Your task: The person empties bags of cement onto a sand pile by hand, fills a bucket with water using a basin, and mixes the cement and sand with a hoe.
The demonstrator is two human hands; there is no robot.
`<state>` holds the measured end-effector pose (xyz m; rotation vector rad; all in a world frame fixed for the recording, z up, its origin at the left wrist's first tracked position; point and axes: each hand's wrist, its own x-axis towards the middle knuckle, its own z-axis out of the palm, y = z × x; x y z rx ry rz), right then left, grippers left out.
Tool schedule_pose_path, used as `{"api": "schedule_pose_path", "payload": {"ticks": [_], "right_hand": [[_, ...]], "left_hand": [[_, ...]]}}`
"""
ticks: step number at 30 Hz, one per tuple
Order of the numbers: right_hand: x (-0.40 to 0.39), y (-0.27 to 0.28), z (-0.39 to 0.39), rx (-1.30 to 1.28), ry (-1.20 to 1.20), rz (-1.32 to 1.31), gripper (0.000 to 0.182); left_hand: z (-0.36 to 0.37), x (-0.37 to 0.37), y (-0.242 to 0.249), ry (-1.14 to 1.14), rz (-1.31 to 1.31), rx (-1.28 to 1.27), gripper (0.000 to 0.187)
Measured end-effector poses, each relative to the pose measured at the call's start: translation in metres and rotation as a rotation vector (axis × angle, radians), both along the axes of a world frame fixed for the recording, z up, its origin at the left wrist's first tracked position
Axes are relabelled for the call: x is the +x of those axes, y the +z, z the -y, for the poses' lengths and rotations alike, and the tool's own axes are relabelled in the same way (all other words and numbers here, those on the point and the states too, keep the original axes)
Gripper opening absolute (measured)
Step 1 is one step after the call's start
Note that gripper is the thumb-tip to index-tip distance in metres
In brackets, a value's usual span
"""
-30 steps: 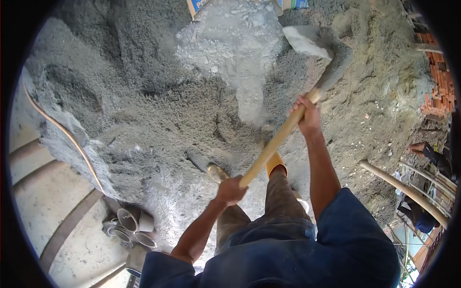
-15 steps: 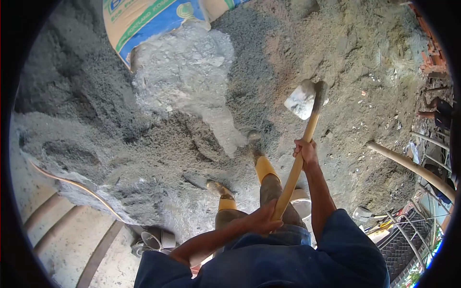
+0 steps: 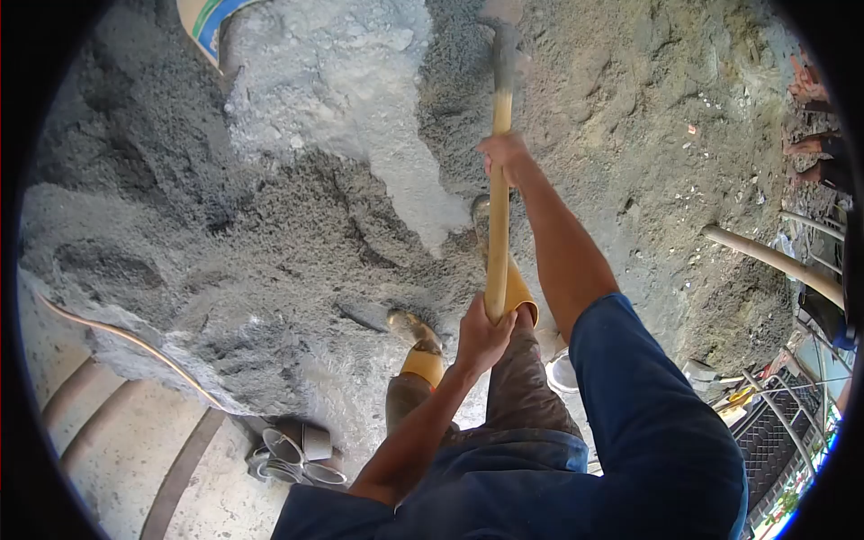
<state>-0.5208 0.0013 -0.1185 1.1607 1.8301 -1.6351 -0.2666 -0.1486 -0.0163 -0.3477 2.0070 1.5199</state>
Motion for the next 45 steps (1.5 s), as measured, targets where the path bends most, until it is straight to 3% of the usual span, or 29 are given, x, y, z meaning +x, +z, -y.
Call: {"api": "schedule_pose_path", "payload": {"ticks": [4,6,8,13,16,20,24,29,33,35,37,39,41,45], "right_hand": [[0.109,-0.016,0.048,-0.142,-0.178,-0.057,0.012],[0.145,-0.007,0.058,-0.145,-0.203,-0.080,0.012],[0.172,0.013,0.067,-0.073,-0.269,-0.177,0.012],[0.123,0.048,0.060,0.058,-0.337,-0.289,0.011],[0.099,0.028,0.073,0.041,-0.261,-0.164,0.014],[0.194,-0.055,0.126,-0.009,-0.104,0.096,0.014],[0.270,-0.025,0.145,-0.037,-0.133,0.044,0.017],[0.236,0.073,0.187,-0.124,-0.128,-0.198,0.019],[0.157,0.159,0.251,-0.239,0.150,-0.472,0.018],[0.118,0.173,0.287,-0.213,0.371,-0.535,0.016],[0.096,0.145,0.325,-0.195,0.495,-0.614,0.019],[0.098,0.111,0.341,-0.116,0.683,-0.470,0.027],[0.126,0.065,0.332,0.036,0.929,-0.223,0.035],[0.190,0.028,0.300,0.047,0.915,-0.151,0.037]], "left_hand": [[0.072,0.090,-0.035,-0.065,0.109,-0.055,0.032],[0.092,0.133,-0.056,-0.140,-0.109,-0.084,0.029],[0.105,0.148,-0.065,-0.171,-0.101,-0.062,0.029],[0.124,0.093,-0.083,-0.221,-0.240,-0.091,0.029],[0.134,0.073,-0.053,-0.192,-0.148,-0.047,0.031],[0.129,0.186,-0.049,-0.040,0.149,-0.117,0.034],[0.126,0.283,-0.072,-0.007,0.144,-0.096,0.029],[0.148,0.259,-0.082,0.032,0.010,-0.196,0.019],[0.164,0.177,-0.063,0.287,-0.297,-0.255,0.017],[0.166,0.136,-0.055,0.478,-0.260,-0.230,0.017],[0.160,0.123,-0.063,0.659,-0.114,-0.114,0.018],[0.133,0.132,-0.050,0.685,-0.105,-0.032,0.017],[0.086,0.150,-0.014,0.898,0.185,0.360,0.017],[0.047,0.202,-0.024,0.984,0.261,0.423,0.019]]}}
